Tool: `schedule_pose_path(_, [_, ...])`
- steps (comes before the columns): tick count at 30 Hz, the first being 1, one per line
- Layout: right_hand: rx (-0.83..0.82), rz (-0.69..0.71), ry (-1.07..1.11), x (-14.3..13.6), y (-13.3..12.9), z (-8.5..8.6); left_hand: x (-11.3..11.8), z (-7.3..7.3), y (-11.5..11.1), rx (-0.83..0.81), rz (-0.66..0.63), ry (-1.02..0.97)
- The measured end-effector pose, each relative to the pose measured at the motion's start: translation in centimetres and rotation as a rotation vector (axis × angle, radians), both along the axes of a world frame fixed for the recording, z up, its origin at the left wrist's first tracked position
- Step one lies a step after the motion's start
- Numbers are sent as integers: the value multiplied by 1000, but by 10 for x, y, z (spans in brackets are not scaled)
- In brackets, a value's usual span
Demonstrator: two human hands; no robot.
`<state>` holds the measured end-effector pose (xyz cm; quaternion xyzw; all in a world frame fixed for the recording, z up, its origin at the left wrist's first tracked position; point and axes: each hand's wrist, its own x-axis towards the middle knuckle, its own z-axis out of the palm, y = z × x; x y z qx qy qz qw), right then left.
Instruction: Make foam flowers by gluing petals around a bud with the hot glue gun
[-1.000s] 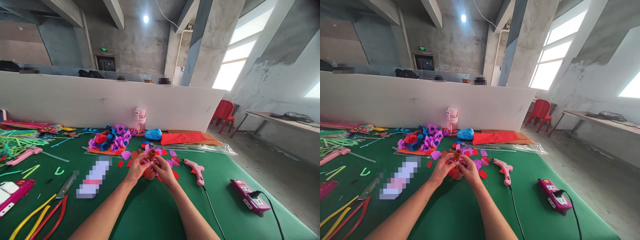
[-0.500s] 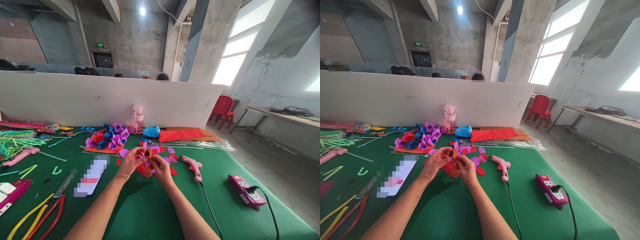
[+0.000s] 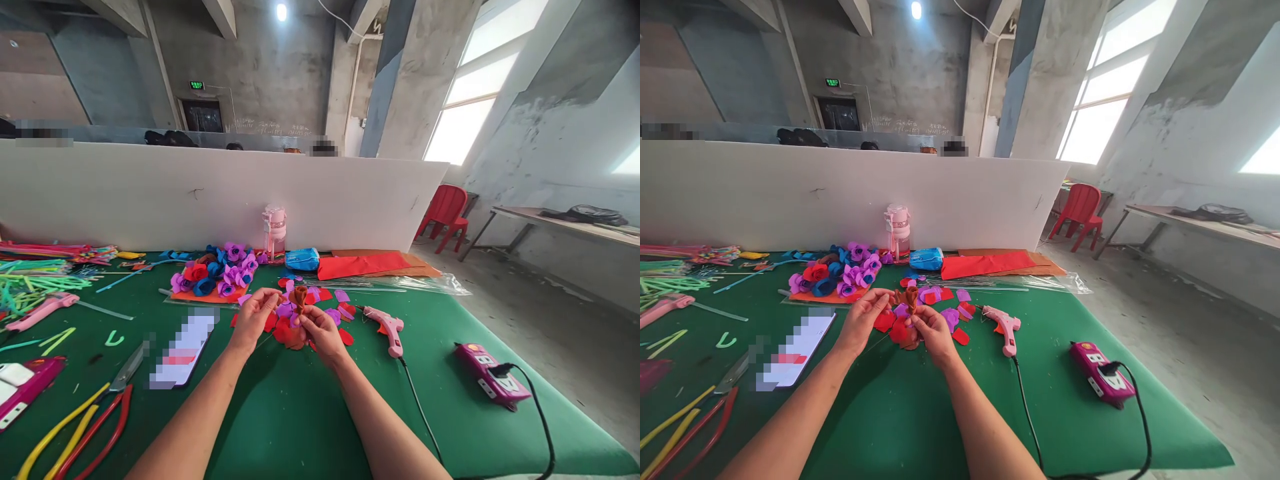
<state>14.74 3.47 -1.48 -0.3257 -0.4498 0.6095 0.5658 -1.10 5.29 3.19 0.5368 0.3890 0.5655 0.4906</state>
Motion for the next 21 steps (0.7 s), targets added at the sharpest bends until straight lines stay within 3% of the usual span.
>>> schedule_pose_path(7, [52, -23, -106, -2, -2, 1, 6, -7, -4, -118, -201, -104])
schedule_pose_path(17, [201, -134, -218, 5, 3, -3, 11, 0, -9, 28, -78, 13])
schedule_pose_path(21, [215, -112, -195, 12, 4, 0, 9, 1, -9, 38, -47, 11])
